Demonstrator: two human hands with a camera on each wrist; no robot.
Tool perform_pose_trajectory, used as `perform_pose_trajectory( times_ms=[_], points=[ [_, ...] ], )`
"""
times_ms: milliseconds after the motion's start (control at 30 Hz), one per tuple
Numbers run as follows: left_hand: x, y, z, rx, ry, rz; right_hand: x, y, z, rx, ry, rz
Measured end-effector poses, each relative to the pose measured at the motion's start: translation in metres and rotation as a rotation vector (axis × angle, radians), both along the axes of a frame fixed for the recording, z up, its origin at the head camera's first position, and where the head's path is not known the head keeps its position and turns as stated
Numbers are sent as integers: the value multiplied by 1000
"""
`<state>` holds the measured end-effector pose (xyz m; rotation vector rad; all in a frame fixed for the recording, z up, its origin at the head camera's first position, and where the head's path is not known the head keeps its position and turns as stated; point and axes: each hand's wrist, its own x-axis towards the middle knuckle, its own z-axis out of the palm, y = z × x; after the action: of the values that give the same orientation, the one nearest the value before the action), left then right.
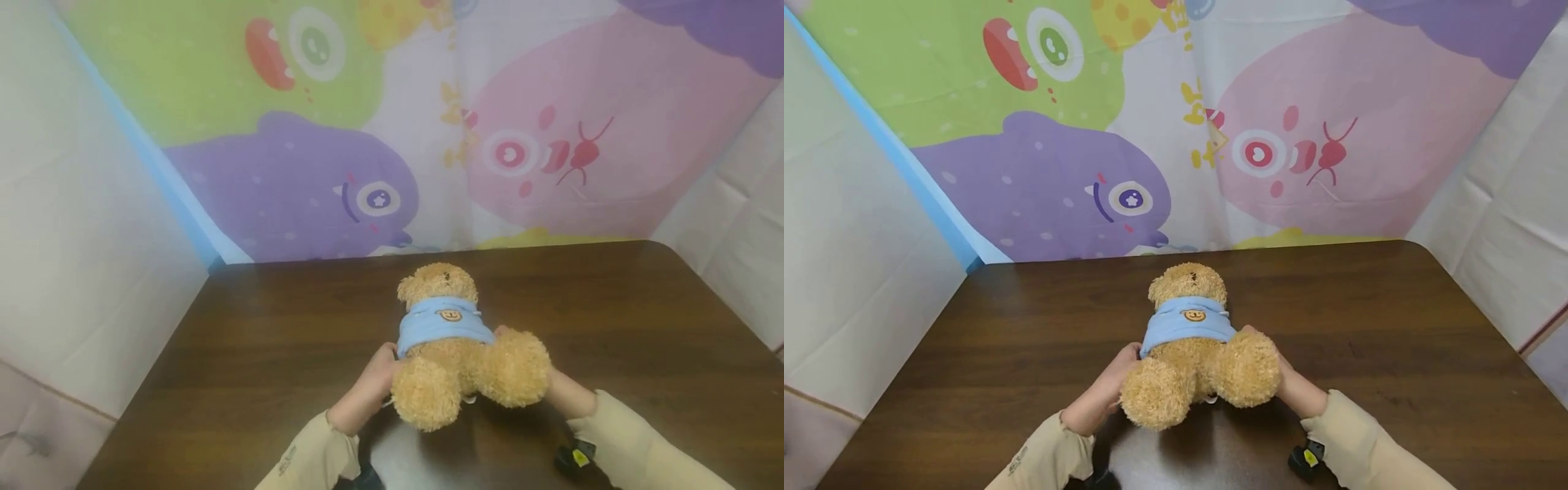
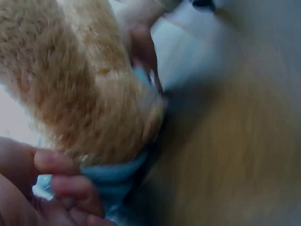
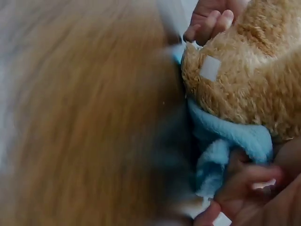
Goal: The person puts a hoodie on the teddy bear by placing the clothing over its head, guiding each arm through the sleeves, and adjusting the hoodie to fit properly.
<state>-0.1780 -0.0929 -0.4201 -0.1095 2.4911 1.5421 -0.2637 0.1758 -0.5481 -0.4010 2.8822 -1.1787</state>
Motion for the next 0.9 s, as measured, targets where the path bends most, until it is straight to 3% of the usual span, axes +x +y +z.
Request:
perform_pose_trajectory(
  times_ms=[33, 67, 133, 233, 267, 433, 533, 633, 700, 900],
  points=[
    [-1, 0, 0, 31, -14, 2, 11, -3, 15, -54, 13, 34],
    [-2, 0, 1, 56, -20, 3, 13, -3, 17, -134, -18, 65],
    [-5, -1, 3, 91, -32, 9, 20, -4, 25, -361, -157, 68],
    [-7, -2, 4, 164, -47, 14, 43, -13, 59, -549, -330, 6],
    [-7, -3, 5, 180, -49, 15, 40, -14, 56, -604, -379, -35],
    [-6, -2, 7, 343, -23, -28, 83, -40, 136, -764, -583, -135],
    [-6, 0, 8, 442, 23, -70, 94, -50, 159, -787, -645, -176],
    [-3, 2, 9, 444, 83, -76, 99, -55, 168, -792, -634, -152],
    [-1, 3, 9, 434, 83, -62, 101, -56, 169, -787, -615, -128],
    [3, 10, 6, 370, 72, -34, 98, -52, 148, -805, -597, -102]
  ],
)
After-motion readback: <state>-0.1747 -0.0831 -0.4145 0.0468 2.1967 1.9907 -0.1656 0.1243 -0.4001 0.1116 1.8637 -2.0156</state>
